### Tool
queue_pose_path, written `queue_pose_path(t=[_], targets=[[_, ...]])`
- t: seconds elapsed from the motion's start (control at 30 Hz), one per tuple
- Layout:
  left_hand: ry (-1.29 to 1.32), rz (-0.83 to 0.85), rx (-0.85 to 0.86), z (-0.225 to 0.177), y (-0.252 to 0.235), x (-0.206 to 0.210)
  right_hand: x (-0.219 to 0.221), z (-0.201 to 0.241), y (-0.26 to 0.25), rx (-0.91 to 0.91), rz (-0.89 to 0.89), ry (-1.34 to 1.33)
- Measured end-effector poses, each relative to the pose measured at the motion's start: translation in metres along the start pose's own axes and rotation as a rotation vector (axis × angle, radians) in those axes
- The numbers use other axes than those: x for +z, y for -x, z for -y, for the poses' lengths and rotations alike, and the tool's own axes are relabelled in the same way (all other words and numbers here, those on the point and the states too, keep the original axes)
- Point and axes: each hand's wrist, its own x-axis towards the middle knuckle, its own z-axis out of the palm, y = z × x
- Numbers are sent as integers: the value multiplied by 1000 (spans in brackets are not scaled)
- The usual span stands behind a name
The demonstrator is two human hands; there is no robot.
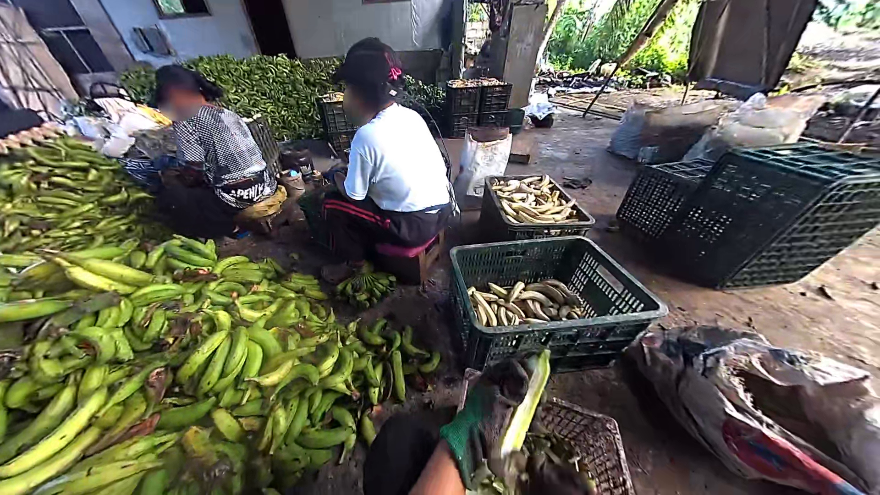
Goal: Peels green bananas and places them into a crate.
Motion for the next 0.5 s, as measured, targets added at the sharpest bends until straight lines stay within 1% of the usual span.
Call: queue_pose_path(t=[0.03, 0.1, 0.13, 0.17, 0.2, 0.23, 0.27, 0.3, 0.33, 0.37, 0.43, 0.47, 0.5], targets=[[-53, 10, -23, 2, 10, 1, -4, -3, -14, -15, -123, 77], [-147, 142, -86, 32, 18, -12, -31, -11, -65, -9, -408, 209], [-236, 183, -130, 43, 22, -15, -47, -12, -82, 14, -473, 198], [-298, 172, -157, 44, 25, -10, -56, -12, -86, 6, -489, 109], [-300, 131, -119, 39, 20, -2, -54, -11, -81, -50, -459, -16], [-230, 70, -82, 32, 7, 2, -43, -9, -69, -94, -397, -116], [-111, 16, -63, 27, -8, 3, -27, -4, -48, -98, -314, -155], [-17, -1, -60, 25, -19, 1, -12, 0, -22, -85, -225, -112], [35, 37, -44, 23, -25, -2, -2, 6, -3, -83, -157, 8], [74, 97, -33, 23, -26, -2, 3, 8, 2, -100, -152, 142], [24, 169, -58, 23, -9, 9, -10, 5, -22, -113, -272, 301], [-45, 185, -68, 27, 1, 10, -26, 3, -42, -91, -339, 381], [-44, 205, -93, 33, 5, 8, -44, 0, -62, -48, -382, 434]])
